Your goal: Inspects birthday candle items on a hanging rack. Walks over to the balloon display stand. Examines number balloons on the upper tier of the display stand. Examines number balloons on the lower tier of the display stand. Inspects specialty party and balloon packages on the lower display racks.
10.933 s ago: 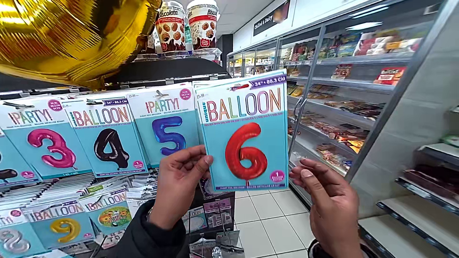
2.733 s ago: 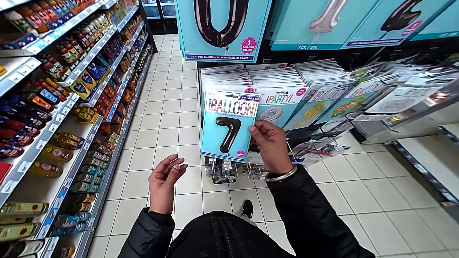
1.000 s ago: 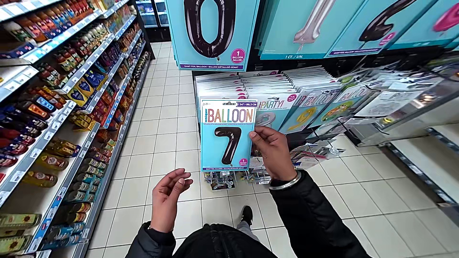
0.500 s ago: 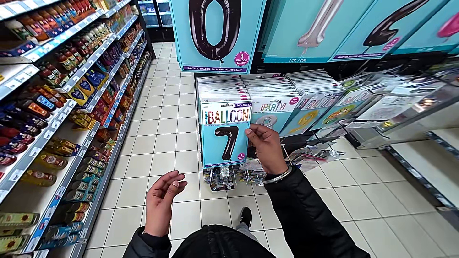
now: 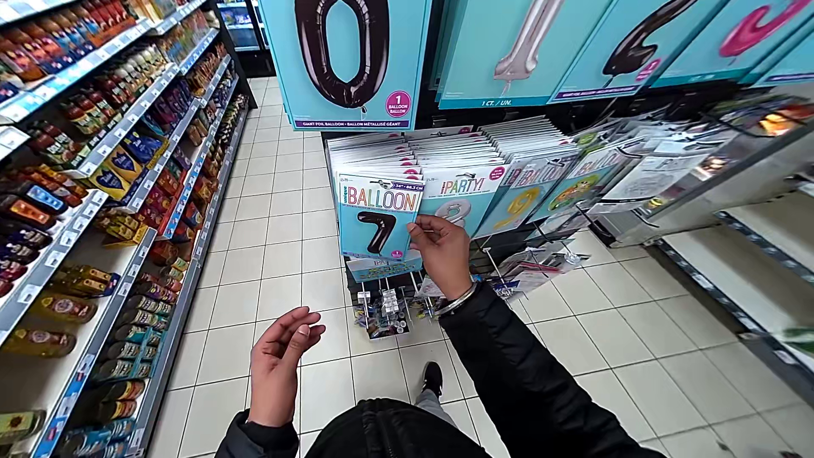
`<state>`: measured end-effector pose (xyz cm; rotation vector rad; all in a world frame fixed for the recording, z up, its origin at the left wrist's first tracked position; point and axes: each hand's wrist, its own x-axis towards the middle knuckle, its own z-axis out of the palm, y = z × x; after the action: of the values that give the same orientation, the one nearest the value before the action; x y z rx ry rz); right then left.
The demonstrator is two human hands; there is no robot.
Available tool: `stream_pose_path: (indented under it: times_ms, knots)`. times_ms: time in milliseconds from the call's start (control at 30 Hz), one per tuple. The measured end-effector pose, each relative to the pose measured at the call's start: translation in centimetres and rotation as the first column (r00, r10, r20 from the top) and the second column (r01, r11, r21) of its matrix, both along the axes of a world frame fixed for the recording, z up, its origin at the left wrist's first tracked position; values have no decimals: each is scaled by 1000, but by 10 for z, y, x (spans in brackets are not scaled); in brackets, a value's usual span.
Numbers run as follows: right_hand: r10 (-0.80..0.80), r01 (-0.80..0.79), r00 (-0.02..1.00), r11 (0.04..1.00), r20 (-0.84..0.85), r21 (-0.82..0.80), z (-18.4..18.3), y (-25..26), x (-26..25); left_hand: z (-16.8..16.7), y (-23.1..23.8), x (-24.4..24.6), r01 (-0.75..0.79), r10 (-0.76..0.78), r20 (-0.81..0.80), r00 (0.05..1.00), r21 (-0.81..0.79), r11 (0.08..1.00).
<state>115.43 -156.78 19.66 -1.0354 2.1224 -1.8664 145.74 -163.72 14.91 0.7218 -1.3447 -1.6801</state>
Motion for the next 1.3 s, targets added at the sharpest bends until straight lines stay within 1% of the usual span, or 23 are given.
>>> stream_pose_path:
  times_ms: [100,200,233,333,433,567,667,767,867,967,1033,1133,1200,1300]
  knots:
    - [-148,146,988,988,-51,-47,-7,6,-1,0,-1,1,-1,1,7,1000,-4,1000]
    - [-305,286,949,941,-83,-182,-17,24,-16,-3,-3,3,-3,3,0,1000,-2,1000]
    - [-350,327,932,923,-90,-204,-18,31,-24,-4,-3,3,-5,5,0,1000,-5,1000]
    - [-421,401,901,900,-101,-173,-15,45,-47,-7,-4,1,11,-11,10,1000,-6,1000]
    - [-356,344,930,930,-87,-130,-11,52,-63,-7,1,-6,27,-27,18,999,2,1000]
    - [-268,260,961,959,-63,-111,-10,55,-78,-6,6,-14,36,-36,9,999,-3,999]
    - [-181,179,983,972,-2,-150,-11,56,-84,-2,13,-21,17,-17,18,1000,3,1000]
    - [-158,158,987,965,16,-208,-12,58,-89,-1,19,-30,12,-12,30,999,-15,1000]
    - [-58,78,994,968,89,-239,-13,63,-89,1,27,-38,-9,9,30,1000,-1,1000]
    - [49,-6,985,968,164,-252,-10,65,-90,6,36,-51,-10,10,38,999,-5,1000]
    - [116,-60,968,967,221,-246,-9,66,-90,10,44,-60,-6,6,58,998,-4,1000]
    - [238,-166,929,953,284,-254,-8,67,-92,12,55,-72,-10,10,40,999,-2,1000]
    - [285,-211,917,940,278,-267,-3,72,-92,13,61,-78,-13,13,39,999,-1,1000]
    - [313,-264,922,938,226,-224,13,94,-92,15,69,-86,-37,37,49,998,-8,999]
